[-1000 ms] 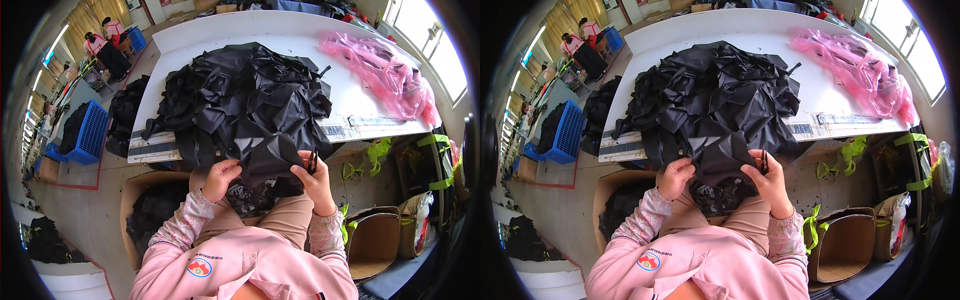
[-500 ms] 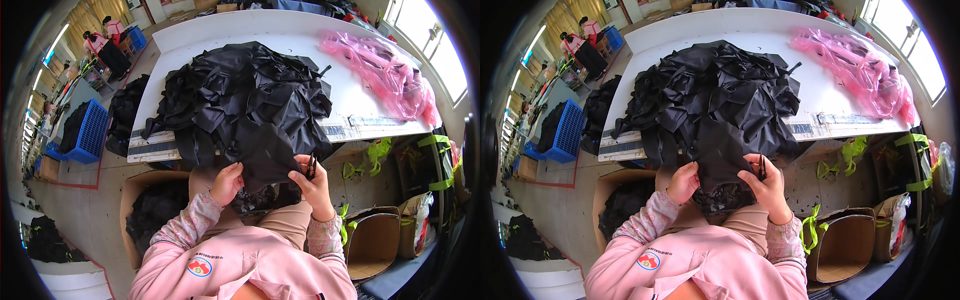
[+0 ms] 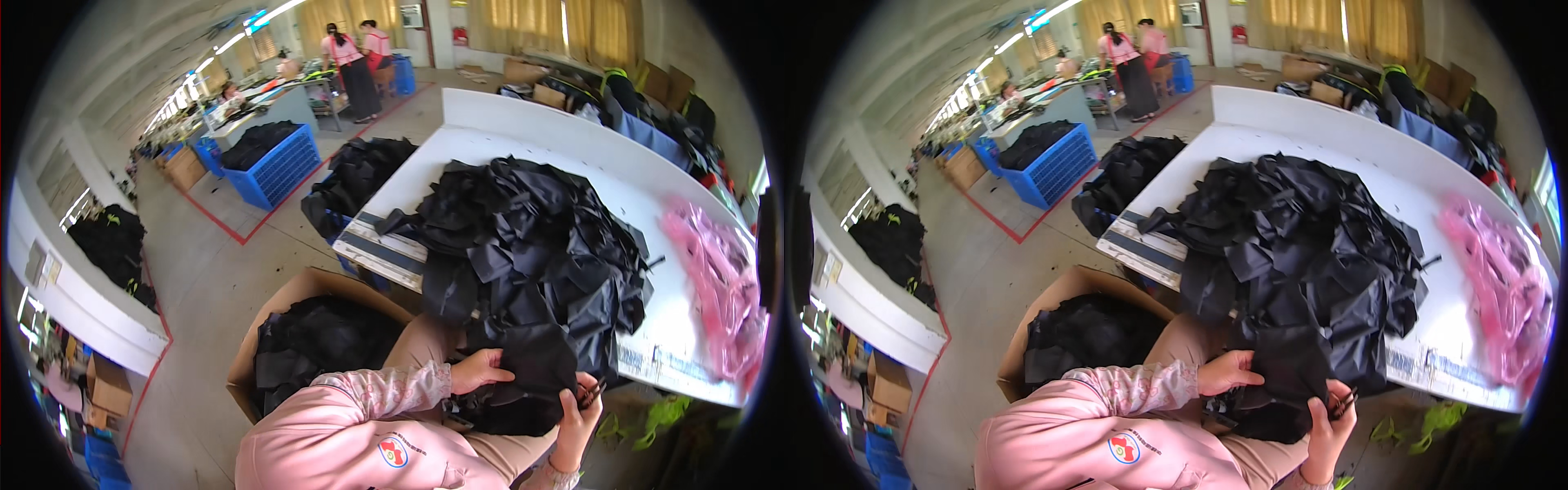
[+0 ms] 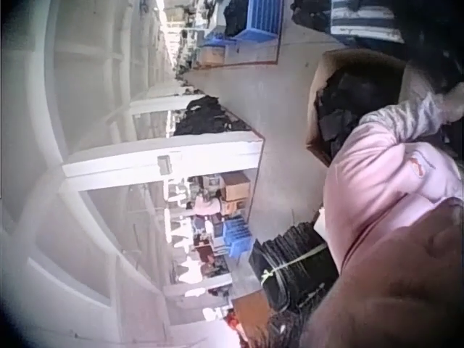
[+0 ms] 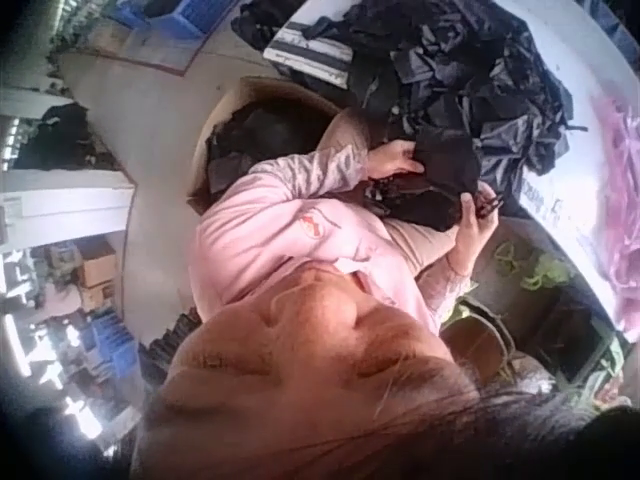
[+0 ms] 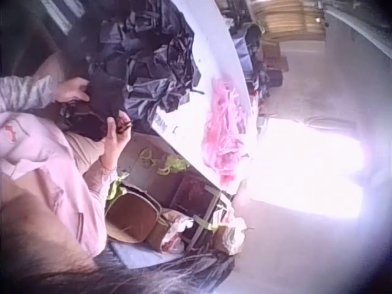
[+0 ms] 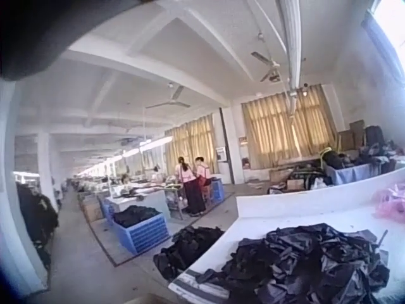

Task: Trimming excess material and threads from black fabric components using small clippers.

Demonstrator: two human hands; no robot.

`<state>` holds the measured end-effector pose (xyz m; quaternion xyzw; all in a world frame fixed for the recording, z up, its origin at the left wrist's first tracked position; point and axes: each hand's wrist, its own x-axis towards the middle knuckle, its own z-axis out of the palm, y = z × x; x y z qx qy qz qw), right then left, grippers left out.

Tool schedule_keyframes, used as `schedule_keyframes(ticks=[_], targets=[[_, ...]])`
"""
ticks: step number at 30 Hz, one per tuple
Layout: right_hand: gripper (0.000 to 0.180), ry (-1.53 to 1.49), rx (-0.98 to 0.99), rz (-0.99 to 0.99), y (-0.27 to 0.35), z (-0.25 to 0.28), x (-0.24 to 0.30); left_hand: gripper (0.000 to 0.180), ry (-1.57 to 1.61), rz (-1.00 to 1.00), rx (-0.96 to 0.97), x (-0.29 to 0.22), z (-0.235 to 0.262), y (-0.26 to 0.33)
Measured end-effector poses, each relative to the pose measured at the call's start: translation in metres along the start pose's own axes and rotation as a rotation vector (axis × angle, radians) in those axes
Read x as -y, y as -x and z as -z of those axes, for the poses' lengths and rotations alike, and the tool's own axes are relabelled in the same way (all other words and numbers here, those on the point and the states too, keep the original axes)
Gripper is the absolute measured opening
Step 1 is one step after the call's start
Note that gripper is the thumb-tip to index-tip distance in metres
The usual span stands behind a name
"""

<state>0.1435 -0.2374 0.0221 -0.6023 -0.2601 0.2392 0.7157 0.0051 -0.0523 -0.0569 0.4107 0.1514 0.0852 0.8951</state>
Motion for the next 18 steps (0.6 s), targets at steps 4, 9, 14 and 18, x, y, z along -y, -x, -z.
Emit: schedule_keyframes(ticks=[4,9,14,18], targets=[[0.036,0.012,0.028,0.017,-0.006,-0.001,-0.009,0.032,0.162,-0.059,-0.006,0.002,0.020,0.005],[0.038,0.013,0.004,0.021,-0.009,0.000,-0.007,0.007,0.342,-0.050,0.068,-0.008,0.028,0.007],[0.036,0.061,-0.025,0.021,-0.004,0.006,-0.006,0.006,0.344,-0.084,0.061,-0.021,0.022,0.006],[0.031,0.107,-0.035,-0.002,-0.002,-0.003,0.005,0.013,0.235,-0.165,-0.048,-0.033,0.018,0.006]])
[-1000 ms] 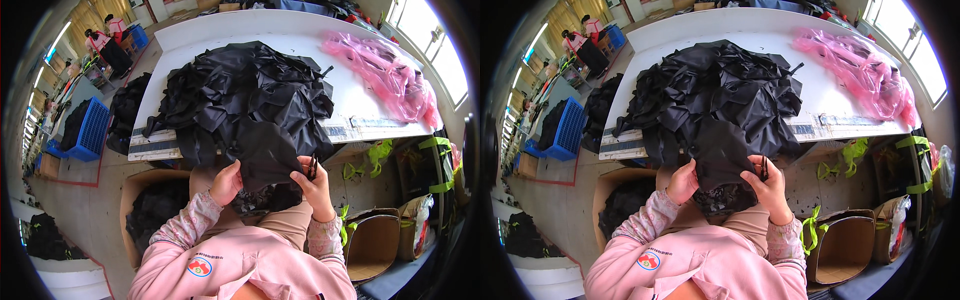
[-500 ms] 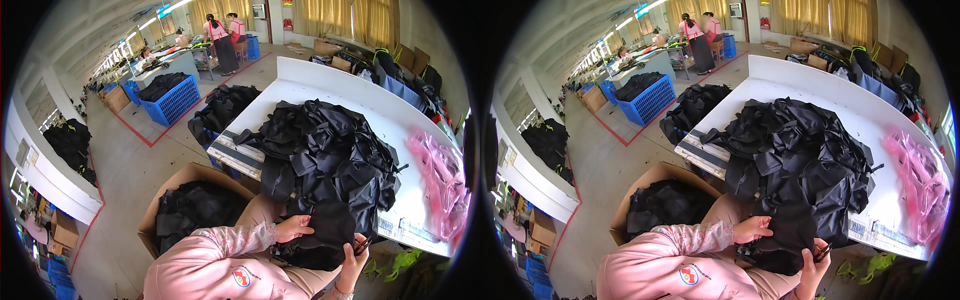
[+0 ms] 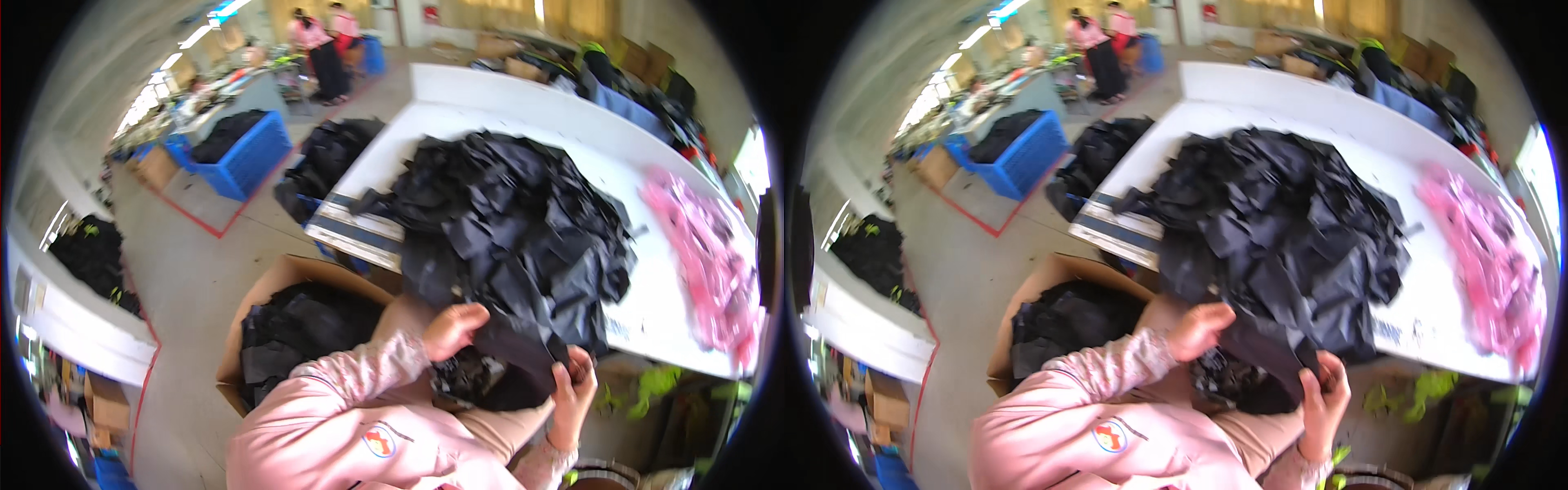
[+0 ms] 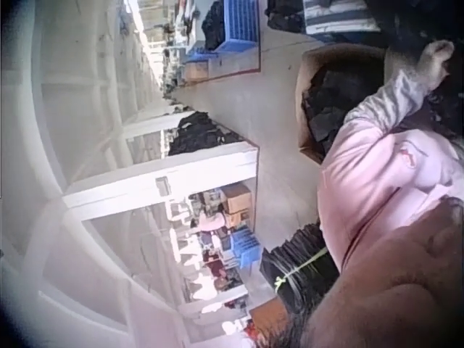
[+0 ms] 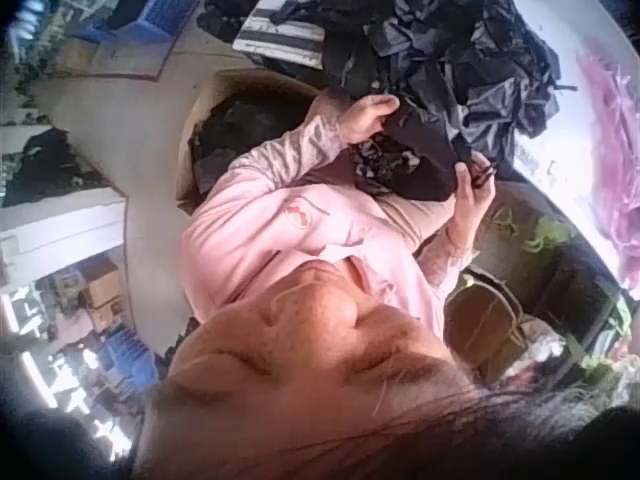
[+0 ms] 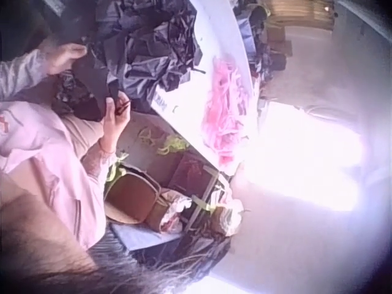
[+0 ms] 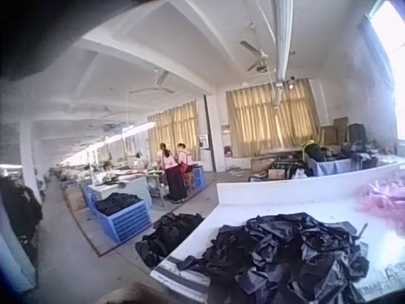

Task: Trimming excess material and threads from black fabric components using small clippers.

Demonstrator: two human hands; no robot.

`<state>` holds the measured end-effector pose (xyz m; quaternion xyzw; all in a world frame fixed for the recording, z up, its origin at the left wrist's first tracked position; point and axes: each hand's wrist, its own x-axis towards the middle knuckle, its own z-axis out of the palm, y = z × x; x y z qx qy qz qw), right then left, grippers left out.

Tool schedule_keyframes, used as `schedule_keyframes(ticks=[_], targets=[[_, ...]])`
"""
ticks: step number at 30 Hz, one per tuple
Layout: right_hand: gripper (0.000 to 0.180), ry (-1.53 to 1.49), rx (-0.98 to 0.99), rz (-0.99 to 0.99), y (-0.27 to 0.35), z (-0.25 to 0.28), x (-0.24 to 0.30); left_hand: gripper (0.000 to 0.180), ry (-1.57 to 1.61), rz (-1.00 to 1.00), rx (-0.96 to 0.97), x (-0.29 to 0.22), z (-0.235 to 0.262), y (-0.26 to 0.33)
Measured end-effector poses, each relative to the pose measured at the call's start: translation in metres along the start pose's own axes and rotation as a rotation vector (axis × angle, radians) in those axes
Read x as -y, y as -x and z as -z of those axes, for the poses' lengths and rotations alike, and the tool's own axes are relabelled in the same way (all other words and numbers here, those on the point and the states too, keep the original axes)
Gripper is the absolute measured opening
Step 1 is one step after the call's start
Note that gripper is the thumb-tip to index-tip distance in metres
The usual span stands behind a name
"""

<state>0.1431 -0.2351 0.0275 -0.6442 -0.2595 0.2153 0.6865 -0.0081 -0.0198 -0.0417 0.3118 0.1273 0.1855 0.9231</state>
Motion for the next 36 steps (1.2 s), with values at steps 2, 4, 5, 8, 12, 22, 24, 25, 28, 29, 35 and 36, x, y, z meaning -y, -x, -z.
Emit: schedule_keyframes(ticks=[2,4,5,8,12,22,24,25,28,29,35,36], targets=[[0.028,0.032,0.009,0.006,-0.003,-0.012,0.008,0.021,-0.044,-0.027,-0.140,-0.002,-0.004,0.008],[0.025,-0.009,0.018,-0.032,-0.007,-0.012,0.002,0.038,0.083,0.114,-0.109,-0.005,-0.013,0.010],[0.025,0.004,0.000,-0.024,-0.008,-0.013,0.002,0.048,0.111,0.183,-0.062,-0.001,-0.008,0.011],[0.022,-0.015,0.004,-0.055,-0.010,-0.013,0.002,0.065,0.152,0.342,0.051,0.012,-0.006,0.013],[0.021,-0.005,0.008,-0.038,-0.009,-0.007,-0.001,0.067,0.268,0.353,0.137,0.036,-0.010,0.024],[0.021,-0.068,-0.049,-0.042,-0.006,0.007,0.000,0.035,0.024,0.282,0.026,0.032,-0.006,0.027],[0.020,-0.035,-0.049,0.000,-0.007,0.009,-0.005,0.023,-0.006,0.161,-0.070,0.027,-0.005,0.024],[0.019,-0.007,-0.049,0.032,-0.007,0.010,-0.007,0.019,-0.025,0.142,-0.108,0.021,-0.011,0.023],[0.018,0.091,-0.059,0.101,-0.006,0.017,-0.015,0.017,-0.009,0.100,-0.125,0.015,-0.006,0.018],[0.017,0.162,-0.070,0.136,-0.006,0.019,-0.017,0.015,-0.043,0.080,-0.159,0.013,-0.010,0.016],[0.025,0.361,-0.177,0.239,0.002,-0.014,0.000,0.017,-0.254,0.007,-0.199,0.019,-0.007,0.009],[0.029,0.339,-0.059,0.212,0.007,-0.029,0.009,0.021,-0.346,-0.010,-0.194,0.024,-0.006,0.011]])
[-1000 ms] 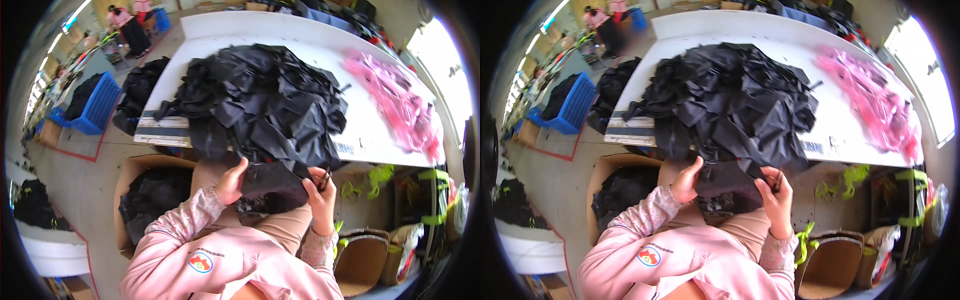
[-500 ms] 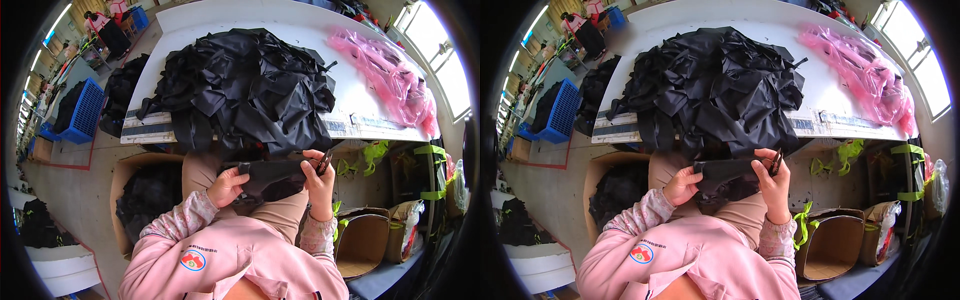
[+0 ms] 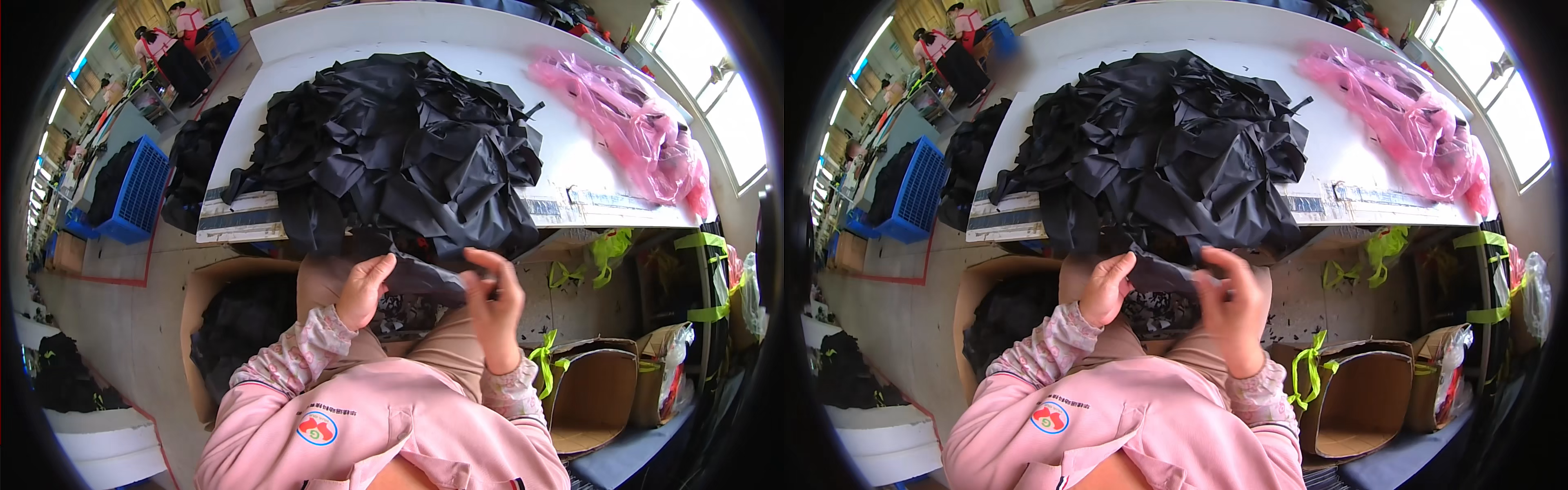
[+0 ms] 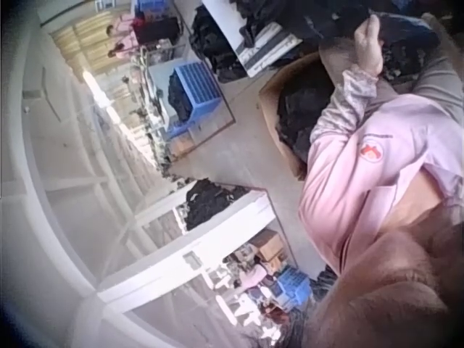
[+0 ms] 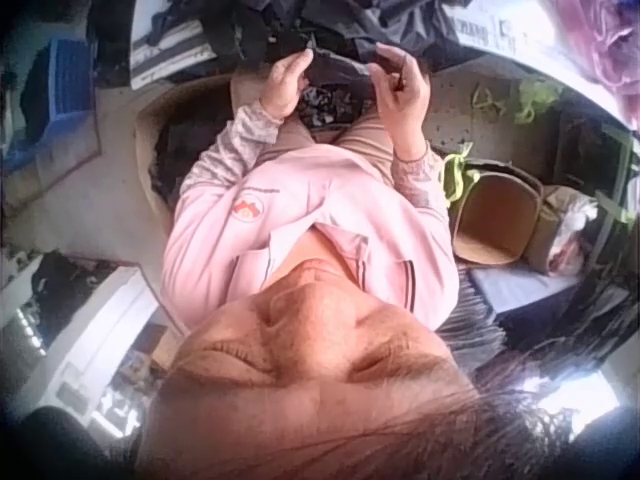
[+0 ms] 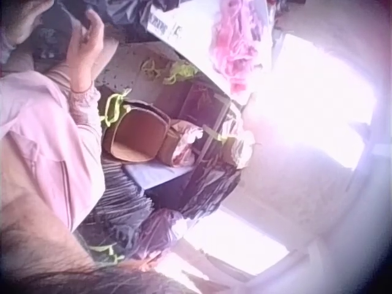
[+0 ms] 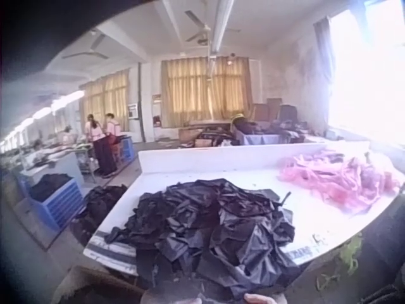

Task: Trimming excess material and threads from black fabric components using small clippers.

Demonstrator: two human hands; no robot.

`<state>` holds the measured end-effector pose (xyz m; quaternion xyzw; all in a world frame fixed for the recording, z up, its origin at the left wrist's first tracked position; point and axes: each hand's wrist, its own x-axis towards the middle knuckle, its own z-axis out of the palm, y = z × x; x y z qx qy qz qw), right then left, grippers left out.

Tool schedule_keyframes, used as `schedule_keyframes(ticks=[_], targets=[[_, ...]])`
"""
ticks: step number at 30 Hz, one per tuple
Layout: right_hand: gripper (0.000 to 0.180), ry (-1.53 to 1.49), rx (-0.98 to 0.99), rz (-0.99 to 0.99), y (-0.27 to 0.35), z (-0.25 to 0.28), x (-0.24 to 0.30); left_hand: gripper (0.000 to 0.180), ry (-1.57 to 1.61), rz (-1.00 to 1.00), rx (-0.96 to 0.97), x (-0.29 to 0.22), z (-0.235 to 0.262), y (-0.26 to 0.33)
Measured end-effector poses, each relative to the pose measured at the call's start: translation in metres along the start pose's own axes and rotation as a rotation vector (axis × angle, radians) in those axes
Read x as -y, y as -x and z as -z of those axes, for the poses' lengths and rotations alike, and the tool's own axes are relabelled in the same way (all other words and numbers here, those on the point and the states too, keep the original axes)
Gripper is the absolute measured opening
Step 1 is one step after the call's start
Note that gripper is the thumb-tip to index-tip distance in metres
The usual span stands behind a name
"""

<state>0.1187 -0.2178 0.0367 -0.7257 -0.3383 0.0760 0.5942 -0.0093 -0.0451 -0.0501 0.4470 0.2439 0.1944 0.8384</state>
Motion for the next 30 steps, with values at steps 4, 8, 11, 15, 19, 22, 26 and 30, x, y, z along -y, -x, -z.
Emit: schedule_keyframes(ticks=[4,8,11,15,19,22,26,30], targets=[[0.042,0.067,0.107,0.268,0.001,-0.038,-0.010,0.026,-0.120,-0.070,0.079,-0.009,-0.033,0.007],[0.029,0.083,0.168,0.076,0.003,-0.038,-0.020,0.026,-0.327,-0.129,0.117,-0.021,-0.030,0.013],[0.017,0.072,0.154,0.077,0.005,-0.037,-0.020,0.021,-0.276,-0.155,0.005,-0.016,-0.028,0.013],[0.014,0.071,0.171,0.059,0.005,-0.034,-0.018,0.015,-0.257,-0.209,0.031,-0.018,-0.029,0.013],[0.013,0.051,0.132,0.080,0.002,-0.029,-0.018,0.039,-0.206,-0.204,0.227,-0.036,-0.032,0.018],[0.015,0.059,0.164,0.125,0.001,-0.025,-0.020,0.050,-0.299,-0.233,0.352,-0.033,-0.027,0.018],[0.013,0.053,0.173,0.144,0.001,-0.023,-0.017,0.026,-0.460,-0.270,0.296,-0.032,-0.023,0.015],[0.013,0.026,0.198,0.135,0.002,-0.020,-0.013,0.019,-0.470,-0.284,0.212,-0.031,-0.021,0.012]])
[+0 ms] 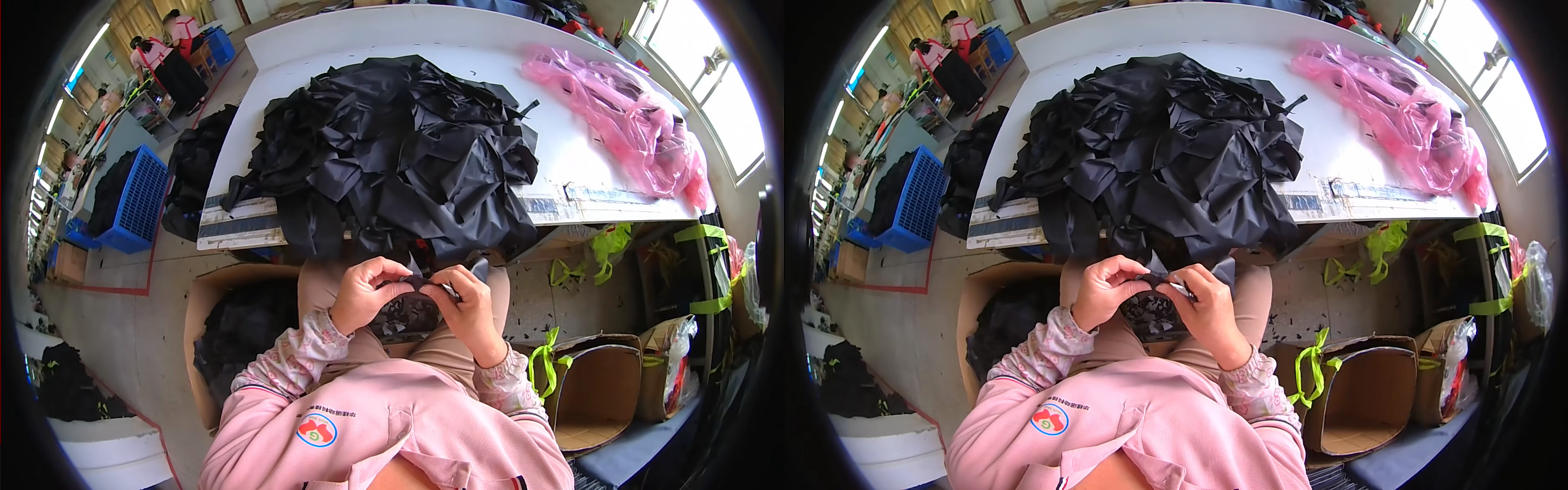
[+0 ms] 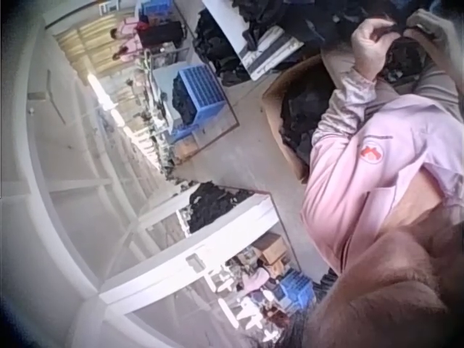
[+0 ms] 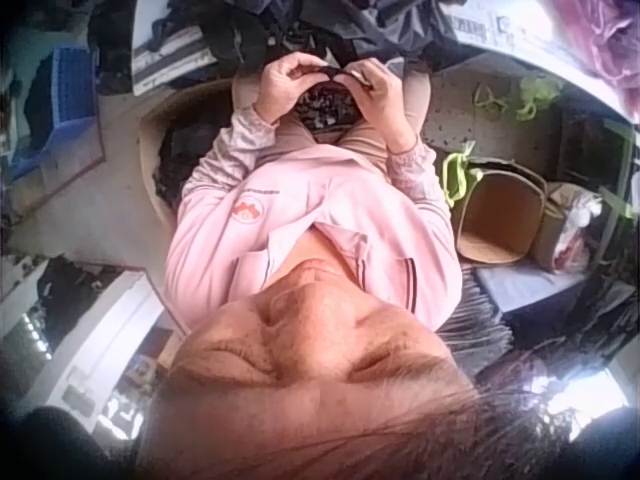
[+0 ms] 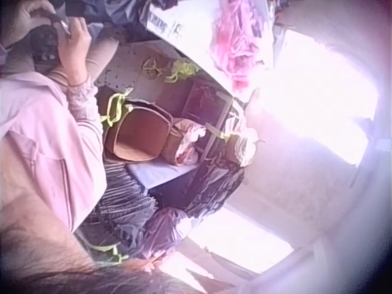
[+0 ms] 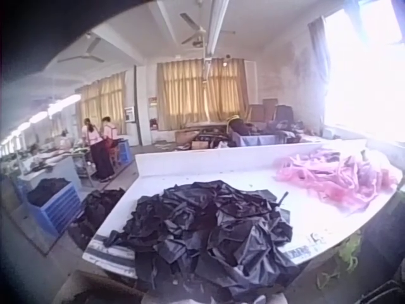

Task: Trimming excess material and threads from black fabric components using small clippers.

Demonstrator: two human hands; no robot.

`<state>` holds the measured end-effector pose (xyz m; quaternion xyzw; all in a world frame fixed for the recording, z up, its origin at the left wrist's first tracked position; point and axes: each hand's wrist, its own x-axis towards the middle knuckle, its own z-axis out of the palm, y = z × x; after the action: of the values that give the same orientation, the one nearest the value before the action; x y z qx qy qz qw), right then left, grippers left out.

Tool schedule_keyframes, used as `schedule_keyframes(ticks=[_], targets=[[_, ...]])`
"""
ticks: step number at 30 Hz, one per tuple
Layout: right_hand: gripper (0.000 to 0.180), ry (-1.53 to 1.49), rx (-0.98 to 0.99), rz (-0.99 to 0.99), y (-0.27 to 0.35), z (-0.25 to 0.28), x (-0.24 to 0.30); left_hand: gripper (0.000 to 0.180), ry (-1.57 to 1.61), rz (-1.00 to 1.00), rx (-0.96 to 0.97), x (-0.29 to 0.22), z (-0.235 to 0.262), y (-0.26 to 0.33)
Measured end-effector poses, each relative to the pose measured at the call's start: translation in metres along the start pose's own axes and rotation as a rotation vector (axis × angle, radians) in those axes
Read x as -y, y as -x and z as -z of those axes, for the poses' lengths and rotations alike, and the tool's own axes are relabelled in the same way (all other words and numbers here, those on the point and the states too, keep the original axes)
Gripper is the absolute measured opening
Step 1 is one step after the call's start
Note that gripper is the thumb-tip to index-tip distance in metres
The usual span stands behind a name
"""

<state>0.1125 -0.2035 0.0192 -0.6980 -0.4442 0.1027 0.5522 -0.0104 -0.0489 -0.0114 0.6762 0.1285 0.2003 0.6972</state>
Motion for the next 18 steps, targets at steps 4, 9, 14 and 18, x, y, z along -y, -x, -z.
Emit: schedule_keyframes(ticks=[4,9,14,18], targets=[[0.015,-0.015,-0.011,0.072,0.000,0.002,-0.004,0.016,-0.014,0.016,0.042,0.000,0.005,-0.002],[0.013,-0.272,0.124,-0.062,0.005,0.009,-0.009,0.010,0.002,-0.205,0.151,-0.009,0.006,-0.009],[0.014,-0.504,0.177,-0.094,0.004,0.002,-0.014,0.013,0.577,0.124,0.266,-0.009,-0.001,-0.004],[0.013,-0.551,0.199,-0.140,0.003,0.001,-0.008,0.012,0.815,0.313,0.176,0.001,-0.009,0.002]])
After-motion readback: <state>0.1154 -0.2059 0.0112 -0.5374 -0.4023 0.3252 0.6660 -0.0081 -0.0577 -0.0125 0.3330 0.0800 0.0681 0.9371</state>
